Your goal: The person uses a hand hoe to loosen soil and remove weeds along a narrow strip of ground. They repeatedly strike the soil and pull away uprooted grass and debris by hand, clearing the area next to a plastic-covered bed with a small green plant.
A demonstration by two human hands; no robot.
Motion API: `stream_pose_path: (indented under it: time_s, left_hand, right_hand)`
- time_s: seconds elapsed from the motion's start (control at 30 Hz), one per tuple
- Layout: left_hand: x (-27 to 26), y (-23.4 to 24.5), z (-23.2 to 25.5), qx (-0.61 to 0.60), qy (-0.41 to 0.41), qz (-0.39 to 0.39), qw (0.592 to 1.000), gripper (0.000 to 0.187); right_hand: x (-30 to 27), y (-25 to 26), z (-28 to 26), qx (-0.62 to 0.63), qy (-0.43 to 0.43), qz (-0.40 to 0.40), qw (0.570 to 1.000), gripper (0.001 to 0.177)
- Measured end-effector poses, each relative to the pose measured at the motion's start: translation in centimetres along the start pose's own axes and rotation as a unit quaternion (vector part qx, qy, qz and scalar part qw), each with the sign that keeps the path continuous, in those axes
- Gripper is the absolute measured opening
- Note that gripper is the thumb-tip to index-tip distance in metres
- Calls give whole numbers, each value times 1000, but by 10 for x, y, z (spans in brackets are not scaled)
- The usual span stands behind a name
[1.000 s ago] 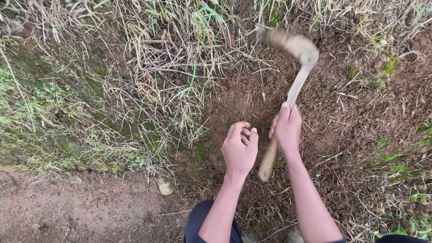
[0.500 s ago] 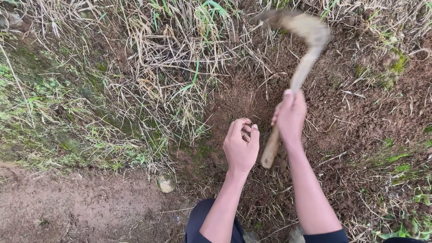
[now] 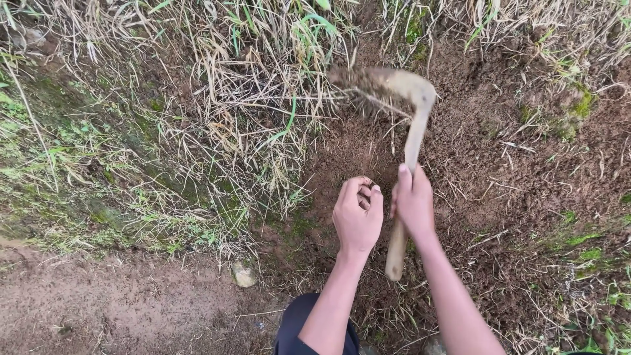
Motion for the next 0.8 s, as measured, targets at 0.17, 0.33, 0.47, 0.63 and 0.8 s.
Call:
stream_pose_path:
  time_s: [0.17,0.33,0.47,0.63,0.8]
  left_hand:
    - [2,5,0,-7,5,4,1000,13]
    - [0,1,2,-4,7,2,1000,13]
    - [1,5,3,8,2,9,1000,14]
    - [2,9,-3,6,2,30,1000,15]
    - [6,14,6,26,-45,59,997,32]
  right_hand:
    - [-28,17,14,-9,-6,34,999,21]
    - [-7,18,-15,18,32,69,997,20]
    - [-25,7,13,-16,-13,23,1000,23]
    - [-49,19,50,-56,-28,14,998,23]
    - [-17,21,-2,41,41,80,995,21]
Point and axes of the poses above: each hand's wrist, its own x-axis towards the middle knuckle, its own y-axis out of the back of the hand, z = x × y, the point moved 7 cm from there along x, towards the middle knuckle, and after that the axes turned 1 degree about x, right-handed, at the moved point
